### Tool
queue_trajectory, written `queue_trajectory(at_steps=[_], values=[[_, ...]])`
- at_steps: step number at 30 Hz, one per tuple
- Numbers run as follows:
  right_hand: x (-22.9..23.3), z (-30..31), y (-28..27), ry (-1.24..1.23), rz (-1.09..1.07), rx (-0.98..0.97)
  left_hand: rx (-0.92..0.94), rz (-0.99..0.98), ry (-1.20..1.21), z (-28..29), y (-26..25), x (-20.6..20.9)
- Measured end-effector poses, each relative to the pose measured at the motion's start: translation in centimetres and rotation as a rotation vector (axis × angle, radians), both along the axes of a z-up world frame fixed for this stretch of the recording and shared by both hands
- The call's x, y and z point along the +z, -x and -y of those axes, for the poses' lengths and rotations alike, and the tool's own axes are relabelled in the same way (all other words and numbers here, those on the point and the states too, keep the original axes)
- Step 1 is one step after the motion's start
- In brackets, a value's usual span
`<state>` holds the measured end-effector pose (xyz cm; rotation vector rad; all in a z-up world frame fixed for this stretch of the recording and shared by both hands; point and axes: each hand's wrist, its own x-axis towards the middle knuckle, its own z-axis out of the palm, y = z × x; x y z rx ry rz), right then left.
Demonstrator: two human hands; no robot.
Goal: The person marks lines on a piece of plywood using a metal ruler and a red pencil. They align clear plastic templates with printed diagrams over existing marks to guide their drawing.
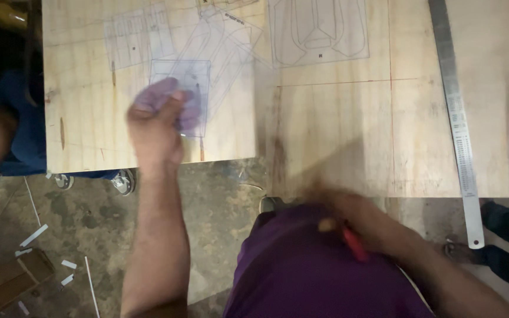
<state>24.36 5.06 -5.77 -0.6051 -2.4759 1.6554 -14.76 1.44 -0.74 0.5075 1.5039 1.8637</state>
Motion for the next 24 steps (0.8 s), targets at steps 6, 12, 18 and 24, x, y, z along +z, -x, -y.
queue_trajectory(at_steps=[6,12,18,24], values=[[-0.2,-3.7,-0.2,-0.146,0.288,-0.660,0.050,0.009,-0.119,0.9,1.3,1.7],[-1.3,-0.1,10.7,-0.345,0.142,-0.187,0.092,0.011,-0.135,1.2,2.2,3.2],[-0.7,-6.5,8.8,-0.098,0.184,-0.522,0.078,-0.006,-0.137,4.0,4.3,4.4],[-5.1,-0.8,13.6,0.117,-0.314,-0.227,0.057,0.026,-0.122,4.7,4.8,4.2]])
